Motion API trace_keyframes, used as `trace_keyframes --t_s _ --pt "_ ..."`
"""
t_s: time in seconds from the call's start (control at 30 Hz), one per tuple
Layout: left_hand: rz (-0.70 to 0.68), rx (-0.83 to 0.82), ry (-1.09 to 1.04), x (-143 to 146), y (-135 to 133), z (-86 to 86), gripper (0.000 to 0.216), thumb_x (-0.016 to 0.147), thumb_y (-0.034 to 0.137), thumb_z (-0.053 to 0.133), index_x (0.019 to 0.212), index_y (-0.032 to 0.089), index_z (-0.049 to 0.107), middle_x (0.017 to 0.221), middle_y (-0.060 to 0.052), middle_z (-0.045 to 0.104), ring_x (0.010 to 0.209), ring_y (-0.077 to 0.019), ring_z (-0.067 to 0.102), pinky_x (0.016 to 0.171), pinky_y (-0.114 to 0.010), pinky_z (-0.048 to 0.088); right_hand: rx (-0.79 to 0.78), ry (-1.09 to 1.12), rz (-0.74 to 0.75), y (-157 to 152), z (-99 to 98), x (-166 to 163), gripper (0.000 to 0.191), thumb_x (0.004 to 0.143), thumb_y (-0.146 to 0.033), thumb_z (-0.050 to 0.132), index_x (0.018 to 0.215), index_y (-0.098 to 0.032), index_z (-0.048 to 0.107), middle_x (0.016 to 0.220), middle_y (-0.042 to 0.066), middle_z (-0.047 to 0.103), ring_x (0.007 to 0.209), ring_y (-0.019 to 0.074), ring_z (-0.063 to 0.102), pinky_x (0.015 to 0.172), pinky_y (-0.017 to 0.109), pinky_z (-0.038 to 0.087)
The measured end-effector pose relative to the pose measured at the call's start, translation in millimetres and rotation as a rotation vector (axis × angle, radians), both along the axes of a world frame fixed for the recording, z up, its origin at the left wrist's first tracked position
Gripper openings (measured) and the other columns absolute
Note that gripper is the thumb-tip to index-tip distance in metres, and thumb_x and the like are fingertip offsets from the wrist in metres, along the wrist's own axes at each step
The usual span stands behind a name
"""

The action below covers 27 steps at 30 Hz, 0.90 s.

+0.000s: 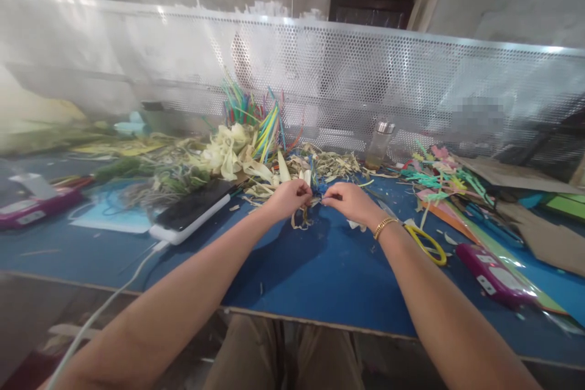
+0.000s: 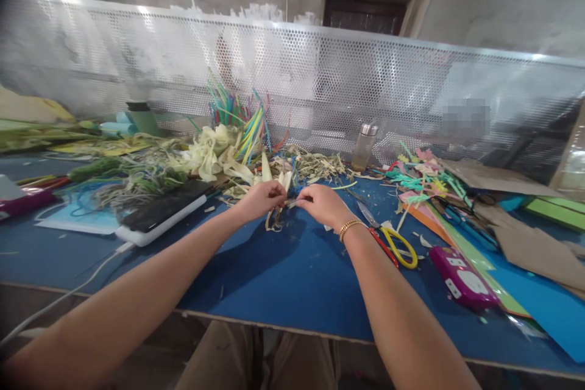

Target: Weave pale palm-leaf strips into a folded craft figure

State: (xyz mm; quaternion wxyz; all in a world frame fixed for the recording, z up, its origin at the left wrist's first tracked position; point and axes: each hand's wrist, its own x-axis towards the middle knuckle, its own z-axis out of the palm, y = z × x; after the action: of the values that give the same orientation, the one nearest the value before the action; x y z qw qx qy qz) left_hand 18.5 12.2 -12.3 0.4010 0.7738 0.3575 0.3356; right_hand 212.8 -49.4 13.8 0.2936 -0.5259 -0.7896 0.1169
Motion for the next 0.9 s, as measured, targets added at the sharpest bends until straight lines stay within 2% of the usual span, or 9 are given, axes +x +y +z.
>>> trace_keyframes --t_s 0.17,0.3,0.37,0.43,0.5,0.57,0.63,0.73,0.9 --pt "-0.124 -0.120 0.027 1.2 -7.1 2.8 0.006 0.070 0.022 0.059 0.069 0.017 0.062 0.063 -0.001 0.066 0.056 -0.0120 0.058 0.050 -0.021 0.040 0.090 0.192 -0.004 5.9 -6.8 -10.0 0.022 0.086 -0.033 0.053 0.077 -0.020 0.069 0.075 0.002 0.066 0.071 0.0151 0.055 0.068 0.026 0.038" --pt "-0.185 -0.206 0.001 3.2 -11.1 3.2 0.009 0.066 0.024 0.068 0.066 0.015 0.064 0.059 -0.001 0.064 0.053 -0.0108 0.056 0.049 -0.021 0.040 0.166 0.188 -0.079 14.0 -16.9 -16.1 0.021 0.086 -0.032 0.054 0.079 -0.021 0.070 0.084 0.004 0.068 0.080 0.0165 0.058 0.076 0.028 0.040" --pt "-0.173 -0.262 -0.045 3.5 -12.1 3.1 0.016 0.065 0.027 0.072 0.065 0.014 0.062 0.058 -0.001 0.063 0.052 -0.0096 0.054 0.049 -0.020 0.039 0.247 0.121 -0.173 14.9 -16.7 -14.9 0.017 0.084 -0.032 0.058 0.089 -0.022 0.071 0.094 0.006 0.067 0.090 0.0193 0.057 0.082 0.031 0.039" --pt "-0.141 -0.336 -0.124 3.2 -12.4 2.8 0.021 0.066 0.030 0.073 0.066 0.014 0.061 0.060 -0.002 0.063 0.052 -0.0084 0.054 0.050 -0.020 0.040 0.349 0.050 -0.310 12.7 -12.5 -11.4 0.023 0.079 -0.032 0.065 0.099 -0.022 0.070 0.101 0.009 0.065 0.098 0.0231 0.054 0.088 0.035 0.036" --pt "-0.112 -0.397 -0.192 2.4 -11.8 2.2 0.024 0.067 0.033 0.074 0.068 0.013 0.061 0.064 -0.003 0.065 0.053 -0.0074 0.054 0.052 -0.020 0.042 0.386 0.009 -0.386 8.3 -7.0 -7.9 0.023 0.075 -0.033 0.068 0.095 -0.022 0.070 0.095 0.008 0.065 0.096 0.0241 0.054 0.087 0.037 0.035" --pt "-0.101 -0.429 -0.233 1.6 -10.4 1.7 0.026 0.067 0.034 0.075 0.070 0.012 0.061 0.068 -0.004 0.065 0.054 -0.0071 0.054 0.054 -0.020 0.043 0.326 -0.004 -0.342 3.4 -2.9 -7.2 0.013 0.076 -0.034 0.067 0.080 -0.022 0.071 0.083 0.005 0.065 0.084 0.0209 0.056 0.081 0.034 0.037" --pt "-0.103 -0.439 -0.254 0.8 -9.0 1.5 0.028 0.066 0.035 0.076 0.071 0.012 0.061 0.069 -0.004 0.065 0.055 -0.0073 0.055 0.055 -0.020 0.044 0.239 -0.012 -0.250 -0.4 -1.7 -10.3 0.013 0.075 -0.034 0.067 0.071 -0.023 0.071 0.076 0.003 0.065 0.076 0.0177 0.056 0.075 0.031 0.037" --pt "-0.113 -0.453 -0.274 0.2 -7.8 2.1 0.030 0.064 0.034 0.078 0.071 0.012 0.060 0.069 -0.004 0.066 0.057 -0.0070 0.055 0.056 -0.020 0.045 0.177 -0.050 -0.191 -3.2 -3.9 -18.9 0.007 0.073 -0.031 0.069 0.072 -0.024 0.073 0.075 0.002 0.065 0.075 0.0168 0.056 0.071 0.030 0.037" --pt "-0.110 -0.467 -0.313 -0.1 -7.5 2.8 0.028 0.062 0.029 0.080 0.070 0.013 0.058 0.066 -0.002 0.065 0.058 -0.0075 0.057 0.058 -0.021 0.045 0.200 -0.087 -0.220 -5.6 -5.9 -27.2 0.008 0.074 -0.023 0.063 0.069 -0.023 0.070 0.075 0.002 0.065 0.077 0.0164 0.056 0.072 0.029 0.035"
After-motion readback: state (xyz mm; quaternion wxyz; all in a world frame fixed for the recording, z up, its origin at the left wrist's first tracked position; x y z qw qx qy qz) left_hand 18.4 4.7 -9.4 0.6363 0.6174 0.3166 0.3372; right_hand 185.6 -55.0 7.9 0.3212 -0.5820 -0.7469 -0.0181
